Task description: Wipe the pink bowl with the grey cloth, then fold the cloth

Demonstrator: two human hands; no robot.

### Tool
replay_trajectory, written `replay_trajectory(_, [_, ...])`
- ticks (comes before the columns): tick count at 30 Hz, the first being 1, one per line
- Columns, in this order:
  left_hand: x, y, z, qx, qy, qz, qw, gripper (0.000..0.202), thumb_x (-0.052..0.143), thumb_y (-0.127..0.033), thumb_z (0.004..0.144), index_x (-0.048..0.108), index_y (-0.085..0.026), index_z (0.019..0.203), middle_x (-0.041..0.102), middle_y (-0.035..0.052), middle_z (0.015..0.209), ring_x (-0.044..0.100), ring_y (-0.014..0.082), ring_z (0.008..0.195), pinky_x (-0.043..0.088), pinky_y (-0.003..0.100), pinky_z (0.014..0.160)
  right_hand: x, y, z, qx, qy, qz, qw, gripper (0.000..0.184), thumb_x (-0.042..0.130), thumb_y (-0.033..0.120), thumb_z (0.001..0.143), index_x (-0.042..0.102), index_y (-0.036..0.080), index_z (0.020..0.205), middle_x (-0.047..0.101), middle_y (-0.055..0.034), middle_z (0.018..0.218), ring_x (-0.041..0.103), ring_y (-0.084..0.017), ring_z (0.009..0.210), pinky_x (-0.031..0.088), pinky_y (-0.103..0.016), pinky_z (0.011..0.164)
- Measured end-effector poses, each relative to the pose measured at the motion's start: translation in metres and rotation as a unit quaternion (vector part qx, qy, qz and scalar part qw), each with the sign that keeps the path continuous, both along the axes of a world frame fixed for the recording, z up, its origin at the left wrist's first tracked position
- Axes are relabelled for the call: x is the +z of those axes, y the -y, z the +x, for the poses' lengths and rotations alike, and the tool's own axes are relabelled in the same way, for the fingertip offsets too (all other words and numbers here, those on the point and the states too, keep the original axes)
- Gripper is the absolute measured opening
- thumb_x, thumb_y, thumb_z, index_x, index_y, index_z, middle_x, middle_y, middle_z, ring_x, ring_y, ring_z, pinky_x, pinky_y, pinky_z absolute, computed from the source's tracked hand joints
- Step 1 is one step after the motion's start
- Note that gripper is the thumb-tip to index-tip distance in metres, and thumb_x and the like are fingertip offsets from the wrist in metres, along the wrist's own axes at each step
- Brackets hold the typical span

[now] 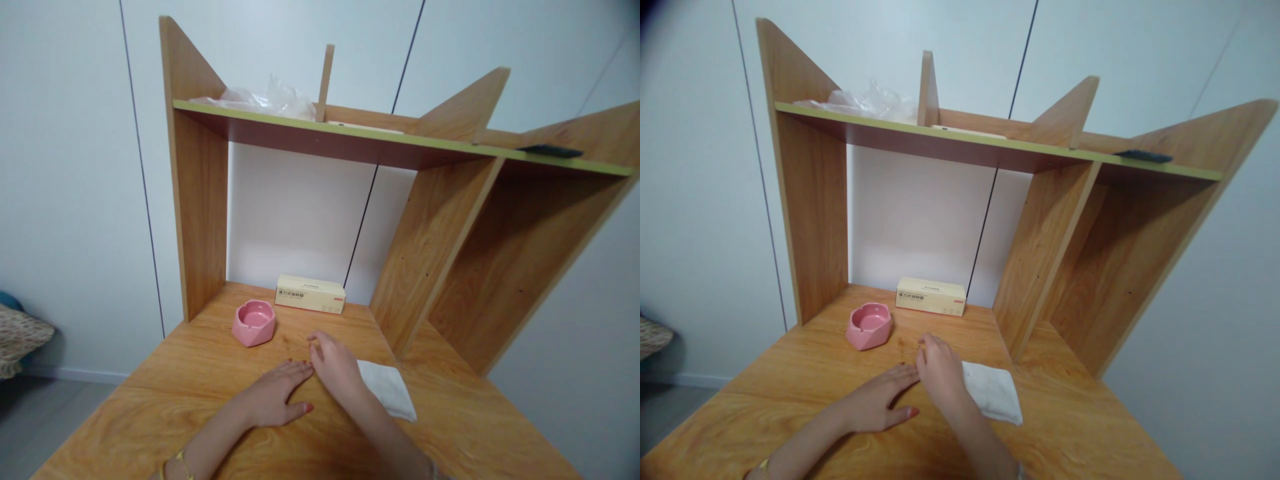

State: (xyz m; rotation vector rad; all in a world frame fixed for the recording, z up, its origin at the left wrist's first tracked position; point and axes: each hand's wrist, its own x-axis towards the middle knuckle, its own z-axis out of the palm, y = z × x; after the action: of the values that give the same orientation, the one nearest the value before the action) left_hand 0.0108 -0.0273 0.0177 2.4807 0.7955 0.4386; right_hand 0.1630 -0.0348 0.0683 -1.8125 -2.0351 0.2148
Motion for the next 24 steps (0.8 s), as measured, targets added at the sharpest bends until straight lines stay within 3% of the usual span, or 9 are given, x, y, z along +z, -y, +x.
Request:
replay_trajectory(3, [-0.004,-0.001,0.000,0.015,-0.024,-0.002,1.000,0.062,0.050,-0.043,0.080,0.034,-0.014,0.133,0.034,0.0125,0.138,0.029,0.0247,0.127,0.020,0.041,0.106,-0.012,0.024,0.046,0.010,0.048,0.046,0.998,0.024,0.037,0.016,0.080,0.057,0.018,0.092,0.062,-0.0077,0.094,0.055,-0.019,0.092,0.037,-0.027,0.081])
replay_trajectory(6, [-0.006,-0.002,-0.001,0.012,-0.020,0.001,1.000,0.063,0.051,-0.044,0.080,0.033,-0.017,0.133,0.034,0.0112,0.138,0.028,0.0237,0.128,0.021,0.041,0.106,-0.027,0.043,0.082,0.016,0.137,0.040,0.990,0.026,0.048,0.018,0.073,0.058,0.019,0.097,0.061,-0.0087,0.098,0.052,-0.023,0.095,0.036,-0.033,0.084])
replay_trajectory(11, [-0.005,-0.002,0.000,0.008,-0.015,0.003,1.000,0.059,0.049,-0.043,0.081,0.034,-0.018,0.133,0.035,0.0096,0.138,0.029,0.0228,0.127,0.021,0.040,0.106,-0.046,0.053,0.104,-0.007,0.246,0.026,0.969,0.044,0.048,0.003,0.062,0.058,0.020,0.101,0.061,-0.0094,0.100,0.051,-0.026,0.095,0.035,-0.037,0.082])
replay_trajectory(15, [-0.004,-0.002,-0.001,0.011,-0.024,0.004,1.000,0.060,0.049,-0.043,0.081,0.034,-0.015,0.133,0.034,0.0113,0.138,0.029,0.0237,0.127,0.021,0.040,0.106,-0.047,0.044,0.095,-0.027,0.271,0.034,0.962,0.032,0.044,0.003,0.071,0.060,0.018,0.094,0.063,-0.0107,0.094,0.054,-0.026,0.091,0.036,-0.037,0.078])
replay_trajectory(19, [0.002,0.004,0.004,0.001,-0.020,0.019,1.000,0.057,0.051,-0.038,0.081,0.037,-0.014,0.131,0.037,0.0119,0.136,0.030,0.0250,0.126,0.020,0.041,0.106,-0.034,0.029,0.071,-0.043,0.237,0.045,0.970,0.027,0.040,0.004,0.075,0.060,0.016,0.088,0.063,-0.0107,0.090,0.056,-0.024,0.087,0.038,-0.033,0.074])
replay_trajectory(24, [0.014,0.031,0.021,-0.099,0.026,0.017,0.995,0.044,0.050,-0.026,0.081,0.044,-0.023,0.125,0.047,0.0037,0.130,0.042,0.0222,0.119,0.030,0.034,0.102,-0.010,0.008,0.015,0.006,0.196,0.062,0.979,0.025,0.040,0.006,0.077,0.059,0.017,0.091,0.064,-0.0092,0.090,0.055,-0.022,0.087,0.038,-0.030,0.075])
